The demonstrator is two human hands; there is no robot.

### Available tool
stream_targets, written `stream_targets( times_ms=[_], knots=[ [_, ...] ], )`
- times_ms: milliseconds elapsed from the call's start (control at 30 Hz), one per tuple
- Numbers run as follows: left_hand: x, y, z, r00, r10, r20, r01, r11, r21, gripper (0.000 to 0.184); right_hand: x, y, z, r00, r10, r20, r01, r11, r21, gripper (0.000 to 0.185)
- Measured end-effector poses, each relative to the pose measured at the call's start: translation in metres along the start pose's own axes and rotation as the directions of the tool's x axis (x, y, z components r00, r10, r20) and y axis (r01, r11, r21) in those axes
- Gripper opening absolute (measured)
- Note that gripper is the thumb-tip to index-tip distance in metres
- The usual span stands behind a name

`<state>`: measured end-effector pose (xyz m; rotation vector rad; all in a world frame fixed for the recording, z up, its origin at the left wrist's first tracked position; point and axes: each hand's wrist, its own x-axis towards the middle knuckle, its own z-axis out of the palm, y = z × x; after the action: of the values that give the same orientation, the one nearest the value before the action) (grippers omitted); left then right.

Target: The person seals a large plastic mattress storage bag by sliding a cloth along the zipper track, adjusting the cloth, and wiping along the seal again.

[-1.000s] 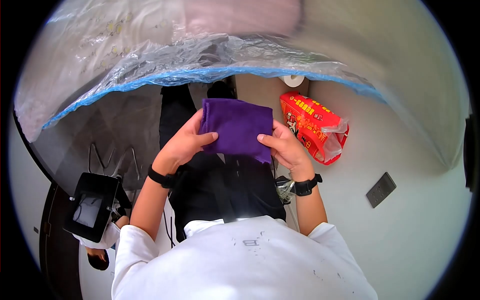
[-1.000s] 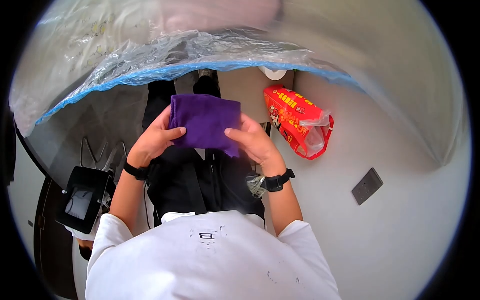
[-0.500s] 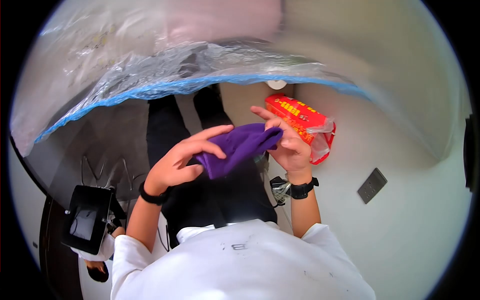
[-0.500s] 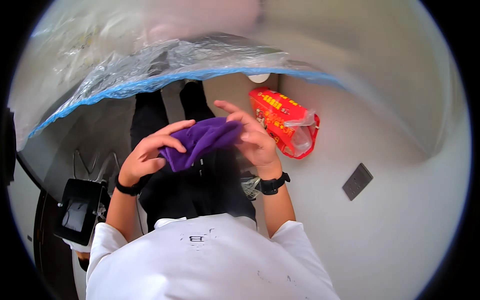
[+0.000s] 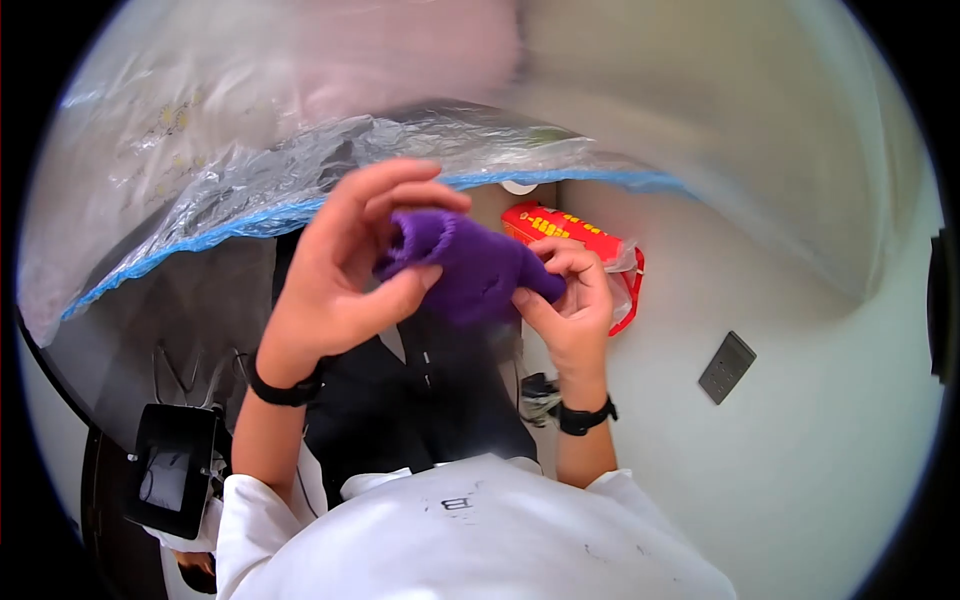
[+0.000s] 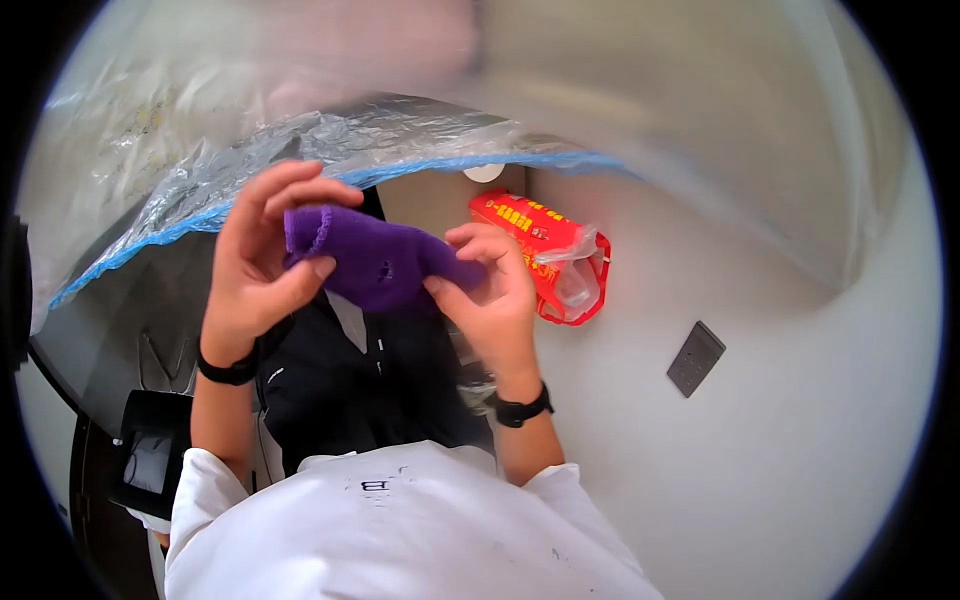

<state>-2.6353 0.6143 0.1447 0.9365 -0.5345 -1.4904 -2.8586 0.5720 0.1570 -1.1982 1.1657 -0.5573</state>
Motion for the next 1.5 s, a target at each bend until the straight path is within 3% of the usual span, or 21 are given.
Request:
stream_targets(
  times_ms=[33,67,167,233,267,333,467,567,733,833,967,1033,1067,1167,1200,1267,1300,1333,1400,1500],
  knots=[
    [0.010,0.004,0.002,1.000,0.007,0.009,-0.008,0.998,0.064,0.059,-0.001,-0.003,0.007,0.997,-0.011,-0.079,0.017,0.997,0.071,0.033],
    [0.025,0.006,0.005,0.993,0.099,0.062,-0.110,0.973,0.201,0.058,0.001,-0.003,0.012,0.996,-0.013,-0.085,0.019,0.998,0.068,0.033],
    [0.060,0.013,0.023,0.993,0.120,-0.005,-0.110,0.925,0.365,0.049,0.009,0.003,0.024,0.939,-0.007,-0.344,0.062,0.987,0.149,0.031],
    [0.085,0.013,0.030,0.961,0.261,0.089,-0.257,0.728,0.635,0.039,0.020,0.010,0.025,0.923,0.019,-0.384,0.037,0.990,0.136,0.030],
    [0.095,0.007,0.026,0.961,0.261,0.096,-0.261,0.726,0.637,0.039,0.025,0.014,0.023,0.906,0.047,-0.421,0.000,0.994,0.111,0.030],
    [0.108,-0.006,0.015,0.944,0.279,0.178,-0.310,0.557,0.770,0.033,0.034,0.025,0.020,0.901,0.046,-0.430,0.015,0.990,0.137,0.028],
    [0.106,-0.039,-0.012,0.976,0.172,0.136,-0.199,0.434,0.879,0.025,0.047,0.049,0.021,0.927,0.052,-0.372,-0.026,0.997,0.075,0.027],
    [0.094,-0.071,-0.027,0.991,0.128,0.027,-0.087,0.486,0.869,0.019,0.059,0.094,0.018,0.941,0.044,-0.335,-0.111,0.976,-0.186,0.028],
    [0.074,-0.113,-0.044,0.989,0.121,-0.085,0.021,0.453,0.891,0.030,0.086,0.144,0.020,0.948,0.080,-0.309,-0.158,0.958,-0.239,0.029],
    [0.072,-0.133,-0.056,0.989,0.024,-0.143,0.122,0.396,0.910,0.037,0.103,0.163,0.025,0.960,0.149,-0.237,-0.201,0.956,-0.213,0.025],
    [0.071,-0.151,-0.073,0.992,0.009,-0.122,0.114,0.298,0.948,0.036,0.126,0.201,0.025,0.976,0.159,-0.148,-0.187,0.962,-0.197,0.026],
    [0.071,-0.160,-0.080,0.994,0.054,-0.099,0.077,0.317,0.945,0.034,0.131,0.194,0.030,0.961,0.274,-0.026,-0.270,0.921,-0.281,0.033],
    [0.071,-0.162,-0.083,0.993,0.043,-0.108,0.089,0.312,0.946,0.034,0.131,0.190,0.032,0.958,0.285,-0.020,-0.280,0.920,-0.275,0.033],
    [0.081,-0.176,-0.091,0.990,0.083,-0.115,0.076,0.374,0.924,0.029,0.131,0.175,0.031,0.914,0.383,0.136,-0.400,0.906,0.136,0.038],
    [0.084,-0.184,-0.092,0.991,0.080,-0.108,0.069,0.384,0.921,0.029,0.132,0.183,0.025,0.914,0.385,0.124,-0.400,0.907,0.131,0.038],
    [0.091,-0.199,-0.093,0.993,0.086,-0.086,0.041,0.422,0.906,0.029,0.140,0.204,0.017,0.925,0.377,-0.050,-0.375,0.925,0.055,0.042],
    [0.095,-0.206,-0.092,0.995,0.047,-0.083,0.057,0.403,0.913,0.028,0.143,0.212,0.016,0.917,0.363,-0.165,-0.383,0.918,-0.107,0.048],
    [0.098,-0.214,-0.090,0.995,0.048,-0.084,0.057,0.407,0.912,0.028,0.145,0.218,0.010,0.917,0.362,-0.166,-0.383,0.917,-0.111,0.048],
    [0.109,-0.230,-0.087,0.992,0.103,-0.074,0.024,0.420,0.907,0.028,0.156,0.225,0.006,0.929,0.266,-0.259,-0.346,0.871,-0.348,0.049],
    [0.127,-0.256,-0.087,0.989,0.077,-0.130,0.079,0.472,0.878,0.028,0.177,0.248,-0.007,0.916,0.229,-0.329,-0.348,0.862,-0.369,0.051]
  ],
)
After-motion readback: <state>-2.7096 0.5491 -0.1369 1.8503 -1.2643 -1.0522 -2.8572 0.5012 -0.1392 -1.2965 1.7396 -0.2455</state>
